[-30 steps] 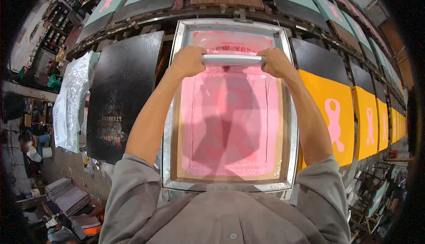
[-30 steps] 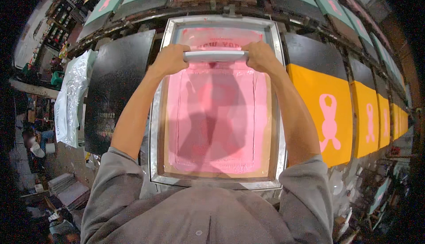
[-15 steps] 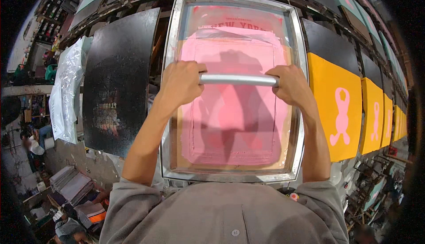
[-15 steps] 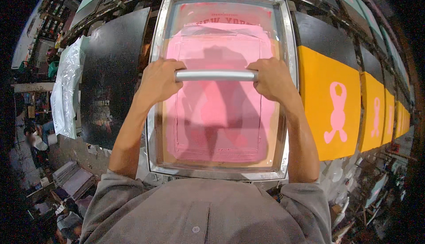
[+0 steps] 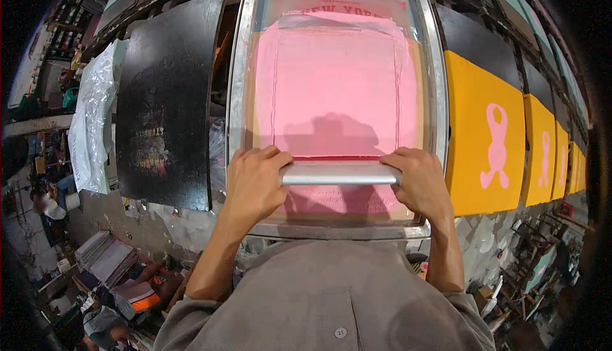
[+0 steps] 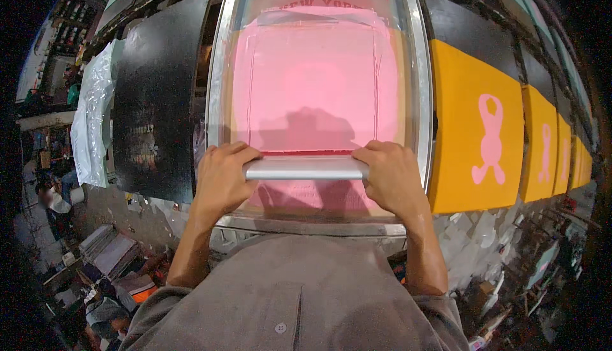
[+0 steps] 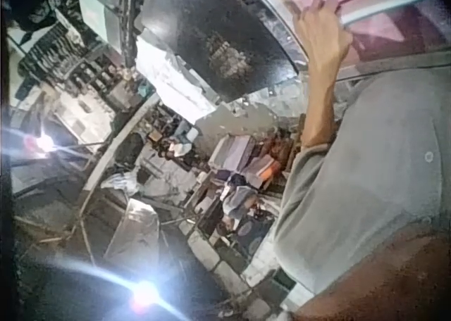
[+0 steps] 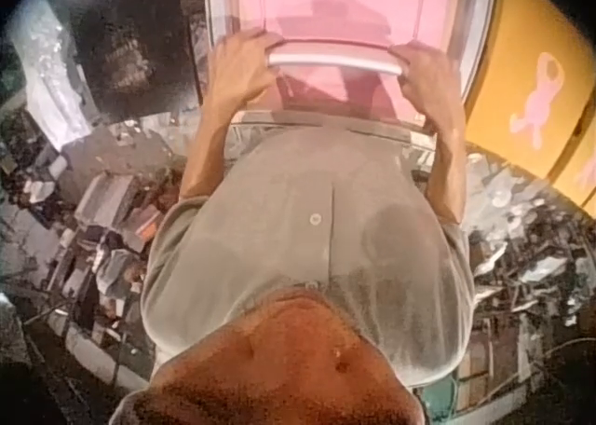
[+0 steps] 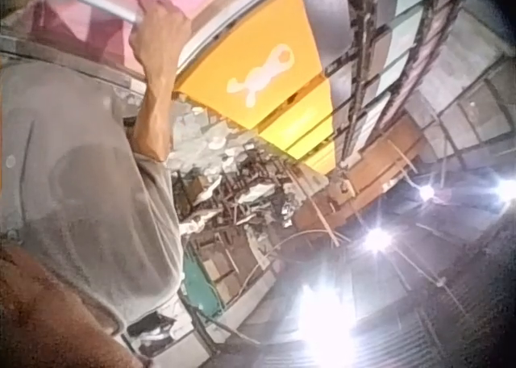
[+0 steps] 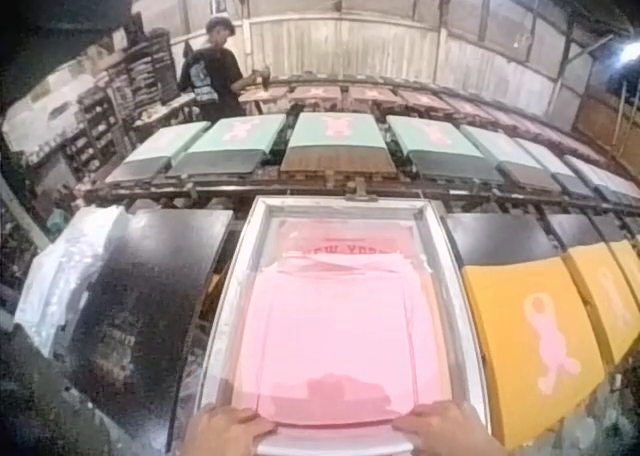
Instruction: Manually applying ink to a screen printing frame and transferring the design to fabric, then preparing more ink.
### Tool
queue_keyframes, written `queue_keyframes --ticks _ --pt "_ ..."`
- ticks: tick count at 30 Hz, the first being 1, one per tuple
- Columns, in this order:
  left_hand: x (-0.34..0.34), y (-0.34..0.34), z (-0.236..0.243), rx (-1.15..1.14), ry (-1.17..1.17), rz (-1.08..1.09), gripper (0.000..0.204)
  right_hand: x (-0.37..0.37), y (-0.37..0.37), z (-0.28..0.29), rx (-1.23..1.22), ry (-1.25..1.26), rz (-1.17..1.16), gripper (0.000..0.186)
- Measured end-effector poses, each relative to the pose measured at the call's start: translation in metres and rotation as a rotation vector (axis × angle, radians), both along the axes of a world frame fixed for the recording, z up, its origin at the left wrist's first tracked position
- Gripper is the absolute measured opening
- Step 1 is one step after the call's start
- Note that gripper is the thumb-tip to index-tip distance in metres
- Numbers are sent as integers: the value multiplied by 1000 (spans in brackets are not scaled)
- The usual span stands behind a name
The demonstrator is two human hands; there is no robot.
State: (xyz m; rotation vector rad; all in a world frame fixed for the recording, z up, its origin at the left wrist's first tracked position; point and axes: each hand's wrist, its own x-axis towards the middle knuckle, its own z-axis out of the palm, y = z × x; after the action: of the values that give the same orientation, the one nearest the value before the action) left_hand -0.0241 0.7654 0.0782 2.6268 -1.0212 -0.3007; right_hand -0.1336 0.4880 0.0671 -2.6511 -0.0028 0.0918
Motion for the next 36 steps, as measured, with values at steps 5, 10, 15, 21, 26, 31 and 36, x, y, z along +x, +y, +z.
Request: queue_keyframes --ticks 5,10,15,21,26,31,36 --pt "-41 16 -2 -9 9 6 35 -39 19 1 -10 65 4 38" --pt "-74 30 -2 2 22 -4 42 -71 32 2 -13 77 7 38" --pt "-80 32 3 -9 31 0 37 -75 31 5 -66 101 20 35" --pt "-60 26 22 77 99 -61 34 -58 16 29 11 137 40 29" --pt "10 -4 32 0 -202 -64 31 6 -24 36 -112 -180 45 28" --pt "111 -48 33 -14 -340 -38 31 106 -67 35 -160 -273 -17 27" --pt "146 -71 -15 -31 -446 -44 30 146 -66 -13 -282 -308 -23 28"
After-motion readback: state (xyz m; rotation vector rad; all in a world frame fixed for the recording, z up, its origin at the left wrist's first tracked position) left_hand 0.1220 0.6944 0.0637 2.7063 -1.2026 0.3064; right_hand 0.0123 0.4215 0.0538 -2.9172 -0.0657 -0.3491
